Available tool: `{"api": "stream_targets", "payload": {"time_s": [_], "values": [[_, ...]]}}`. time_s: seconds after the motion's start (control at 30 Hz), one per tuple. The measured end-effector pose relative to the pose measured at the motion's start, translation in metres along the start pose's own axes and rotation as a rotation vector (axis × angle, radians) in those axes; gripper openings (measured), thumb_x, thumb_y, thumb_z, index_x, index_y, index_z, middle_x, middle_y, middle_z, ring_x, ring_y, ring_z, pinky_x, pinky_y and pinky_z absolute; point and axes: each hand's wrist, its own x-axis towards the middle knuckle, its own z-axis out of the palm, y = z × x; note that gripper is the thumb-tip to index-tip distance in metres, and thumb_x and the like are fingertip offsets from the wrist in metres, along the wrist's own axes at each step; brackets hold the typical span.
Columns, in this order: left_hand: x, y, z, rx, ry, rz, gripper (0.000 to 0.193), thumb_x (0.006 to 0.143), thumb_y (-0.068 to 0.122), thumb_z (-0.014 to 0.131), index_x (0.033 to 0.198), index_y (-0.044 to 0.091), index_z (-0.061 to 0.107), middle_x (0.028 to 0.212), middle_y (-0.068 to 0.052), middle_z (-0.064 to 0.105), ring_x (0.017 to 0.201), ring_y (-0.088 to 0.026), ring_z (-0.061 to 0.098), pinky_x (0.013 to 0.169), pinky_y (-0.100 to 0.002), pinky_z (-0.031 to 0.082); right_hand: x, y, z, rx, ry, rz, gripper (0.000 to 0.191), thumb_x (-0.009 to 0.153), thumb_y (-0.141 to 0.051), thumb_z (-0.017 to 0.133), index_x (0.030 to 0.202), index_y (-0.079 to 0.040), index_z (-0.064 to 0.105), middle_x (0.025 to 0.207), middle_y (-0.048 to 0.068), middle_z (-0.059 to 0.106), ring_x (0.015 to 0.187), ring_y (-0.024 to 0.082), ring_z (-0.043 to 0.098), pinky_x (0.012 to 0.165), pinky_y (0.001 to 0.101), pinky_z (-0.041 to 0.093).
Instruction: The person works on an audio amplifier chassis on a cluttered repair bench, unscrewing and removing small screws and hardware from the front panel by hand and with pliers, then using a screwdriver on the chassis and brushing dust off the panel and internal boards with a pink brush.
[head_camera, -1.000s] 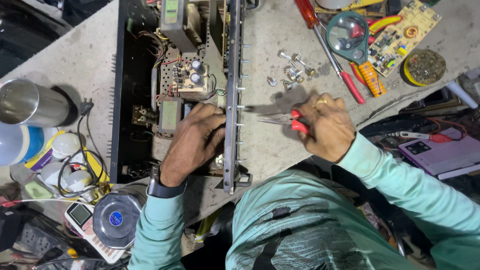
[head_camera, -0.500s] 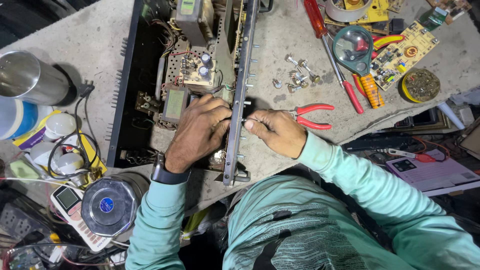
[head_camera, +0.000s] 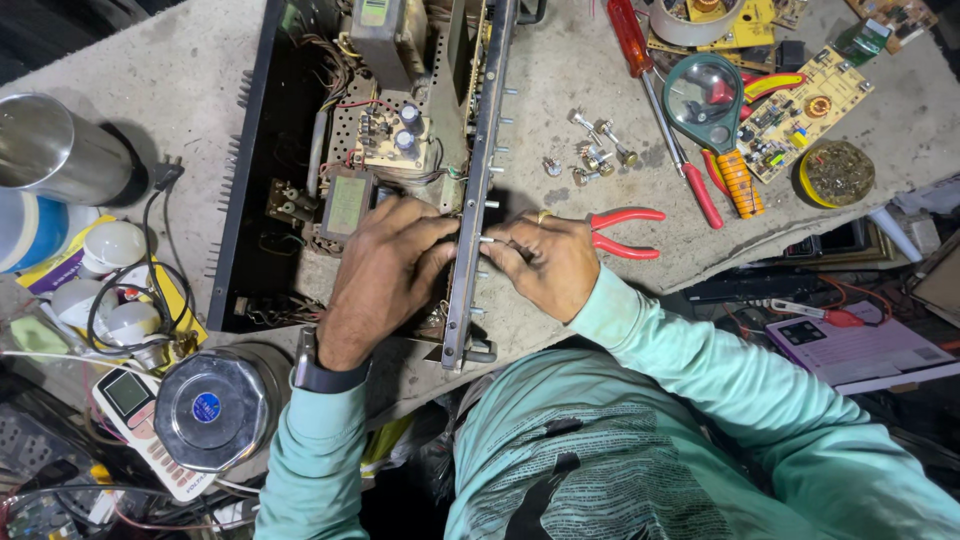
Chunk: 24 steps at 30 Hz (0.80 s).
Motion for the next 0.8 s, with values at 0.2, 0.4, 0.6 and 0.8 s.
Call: {"api": "stream_targets", "payload": {"time_s": [0.2, 0.4, 0.6, 0.8], "values": [[0.002, 0.005, -0.004, 0.002, 0.012, -0.081, 0.027, 0.09, 0.01, 0.076, 0.115, 0.001, 0.075, 0.098, -0.014, 0.068, 0.092, -0.031, 0.061, 0.079, -0.041, 0.052, 0.005, 0.019, 0.002, -0.026, -0.154, 0.153, 0.024, 0.097, -0.027, 0.07, 0.09, -0.004, 0.074, 0.071, 0.015, 0.067, 0.064, 0.031, 0.067, 0.058, 0.0409, 0.049], [0.007, 0.008, -0.006, -0.002, -0.028, -0.103, 0.025, 0.089, 0.008, 0.075, 0.113, 0.001, 0.075, 0.1, -0.014, 0.072, 0.093, -0.032, 0.066, 0.08, -0.041, 0.053, 0.008, 0.043, 0.016, 0.653, -0.382, 0.668, 0.039, 0.104, -0.036, 0.054, 0.086, -0.004, 0.066, 0.065, 0.003, 0.061, 0.054, 0.012, 0.052, 0.052, 0.0337, 0.044], [-0.002, 0.016, -0.024, -0.031, 0.041, -0.193, 0.025, 0.09, 0.003, 0.071, 0.115, 0.001, 0.075, 0.103, -0.014, 0.074, 0.09, -0.03, 0.069, 0.079, -0.038, 0.055, 0.014, 0.087, -0.044, 0.049, -0.107, 0.28, 0.022, 0.103, -0.023, 0.064, 0.095, -0.004, 0.071, 0.077, 0.008, 0.068, 0.069, 0.019, 0.065, 0.065, 0.0335, 0.055], [-0.021, 0.03, -0.039, -0.067, 0.146, -0.501, 0.013, 0.093, 0.008, 0.072, 0.104, 0.002, 0.075, 0.097, -0.011, 0.074, 0.078, -0.022, 0.069, 0.07, -0.035, 0.054, 0.043, 0.121, -0.117, -0.451, -0.12, 0.111, 0.014, 0.092, -0.016, 0.076, 0.104, -0.007, 0.077, 0.096, 0.014, 0.073, 0.084, 0.035, 0.071, 0.073, 0.0423, 0.055]]}}
